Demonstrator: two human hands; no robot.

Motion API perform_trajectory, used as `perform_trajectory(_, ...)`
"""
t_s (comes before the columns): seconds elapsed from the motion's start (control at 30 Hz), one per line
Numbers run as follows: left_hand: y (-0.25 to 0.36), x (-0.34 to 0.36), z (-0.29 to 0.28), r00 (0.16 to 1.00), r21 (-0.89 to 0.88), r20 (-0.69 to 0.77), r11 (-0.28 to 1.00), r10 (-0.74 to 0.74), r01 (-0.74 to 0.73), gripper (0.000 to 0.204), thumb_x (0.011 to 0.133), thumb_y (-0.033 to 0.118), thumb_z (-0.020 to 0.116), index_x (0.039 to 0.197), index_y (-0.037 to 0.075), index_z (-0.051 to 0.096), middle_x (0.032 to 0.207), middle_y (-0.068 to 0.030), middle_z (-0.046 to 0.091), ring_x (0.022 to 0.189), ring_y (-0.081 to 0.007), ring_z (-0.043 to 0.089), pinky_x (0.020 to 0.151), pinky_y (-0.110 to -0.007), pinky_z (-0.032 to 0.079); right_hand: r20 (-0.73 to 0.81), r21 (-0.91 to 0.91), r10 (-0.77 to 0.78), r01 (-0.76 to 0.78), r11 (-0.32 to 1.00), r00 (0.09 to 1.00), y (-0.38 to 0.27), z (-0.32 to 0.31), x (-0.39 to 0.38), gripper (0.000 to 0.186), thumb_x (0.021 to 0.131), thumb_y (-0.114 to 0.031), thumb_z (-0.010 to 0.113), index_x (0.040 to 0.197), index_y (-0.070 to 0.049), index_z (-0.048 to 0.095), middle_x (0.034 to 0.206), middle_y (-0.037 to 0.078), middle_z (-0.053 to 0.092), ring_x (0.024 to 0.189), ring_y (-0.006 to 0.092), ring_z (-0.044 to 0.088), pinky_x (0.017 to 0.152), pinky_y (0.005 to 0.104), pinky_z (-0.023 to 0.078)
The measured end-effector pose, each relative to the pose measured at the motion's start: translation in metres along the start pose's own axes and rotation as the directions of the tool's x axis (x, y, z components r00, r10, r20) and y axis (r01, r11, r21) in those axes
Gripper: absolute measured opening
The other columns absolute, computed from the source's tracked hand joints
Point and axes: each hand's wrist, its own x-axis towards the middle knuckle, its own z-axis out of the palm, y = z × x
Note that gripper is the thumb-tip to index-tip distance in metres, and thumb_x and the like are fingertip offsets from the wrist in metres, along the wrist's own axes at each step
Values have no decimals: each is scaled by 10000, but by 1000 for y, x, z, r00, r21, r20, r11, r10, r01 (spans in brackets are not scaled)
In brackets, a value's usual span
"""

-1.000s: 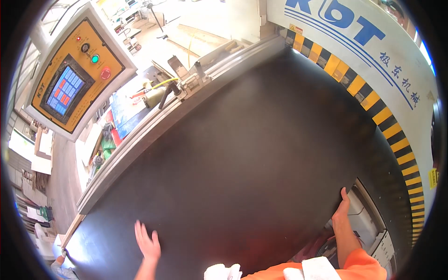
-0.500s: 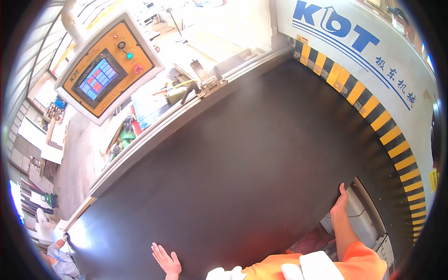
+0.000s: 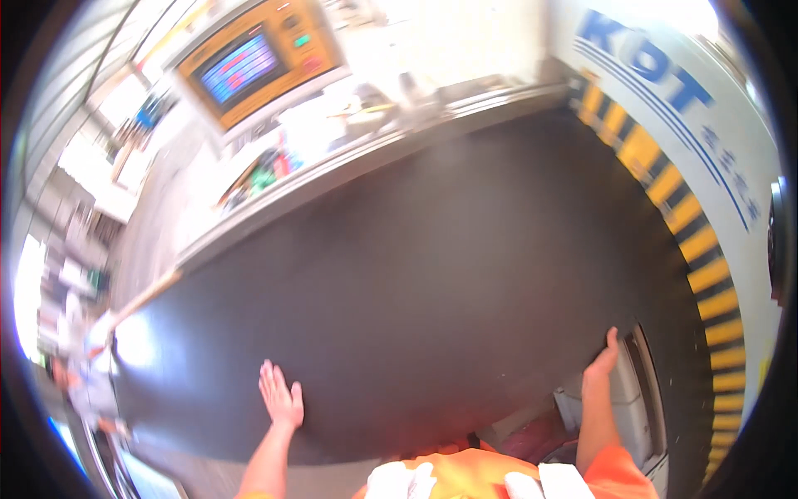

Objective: The person carries a large panel to an industrial cutting machine with a coworker, places it onto the machine table, and operates the control screen. Together they guide the panel through the cutting cycles, reposition the pieces, and carry the cut panels away to a stack.

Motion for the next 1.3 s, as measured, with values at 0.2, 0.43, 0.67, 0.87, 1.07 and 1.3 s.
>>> perform_trajectory(0.2, 9, 16, -6, 1000, 33, 20, 999, -15, 15, 711, 973, 460, 432, 1480, -28, 330, 1615, -186, 171, 1509, -333, 105, 1216, -471, 102, 141, -59, -1, 9, 998, 990, -9, -23, 14, 611, 953, -426, 590, 1377, 5, 499, 1421, 125, 514, 1264, 319, 499, 1080, 433, 398)
perform_trajectory(0.43, 0, -4, -15, 995, -79, 54, 993, -83, 87, 731, 1002, 511, 332, 1538, 21, 246, 1644, -134, 99, 1526, -275, 30, 1232, -437, 45, 14, -382, -135, 130, 915, 991, -17, -21, 23, 571, 913, -326, 677, 1314, 56, 540, 1354, 169, 570, 1173, 314, 564, 1032, 396, 438)
perform_trajectory(0.67, 16, -119, 5, 954, -220, -115, 930, 276, -295, 737, 985, 525, 391, 1489, -12, 351, 1622, -174, 174, 1518, -294, 106, 1230, -453, 90, 585, -740, -616, 659, -139, 527, 5, -6, -35, 517, 872, -172, 682, 1288, 97, 535, 1279, 265, 582, 1151, 376, 583, 997, 435, 462)
perform_trajectory(0.87, -29, -251, 20, 905, -422, -254, 802, 342, -422, 667, 922, 409, 582, 1409, -26, 450, 1604, -176, 225, 1499, -302, 183, 1215, -441, 183, 933, -350, -29, 889, -295, 358, 156, 105, -184, 573, 917, -285, 625, 1370, 32, 476, 1448, 243, 437, 1369, 368, 380, 1150, 456, 284)
perform_trajectory(1.07, -117, -352, 109, 859, -543, 441, 685, -260, 486, 608, 886, 420, 610, 1355, 44, 521, 1350, -226, 555, 1225, -389, 551, 1021, -469, 457, 925, -294, 47, 788, -540, 377, 183, 161, -242, 604, 990, -385, 467, 1483, -49, 370, 1564, 175, 315, 1460, 322, 259, 1185, 463, 210)
perform_trajectory(1.3, -197, -613, 215, 493, -65, 699, 640, -518, 765, 448, 929, 378, 503, 1232, 80, 644, 1320, -268, 557, 1186, -437, 563, 1025, -479, 448, 854, -408, 91, 766, -496, 513, 205, 172, -278, 654, 978, -410, 467, 1523, -90, 301, 1609, 133, 225, 1497, 286, 177, 1216, 443, 147)
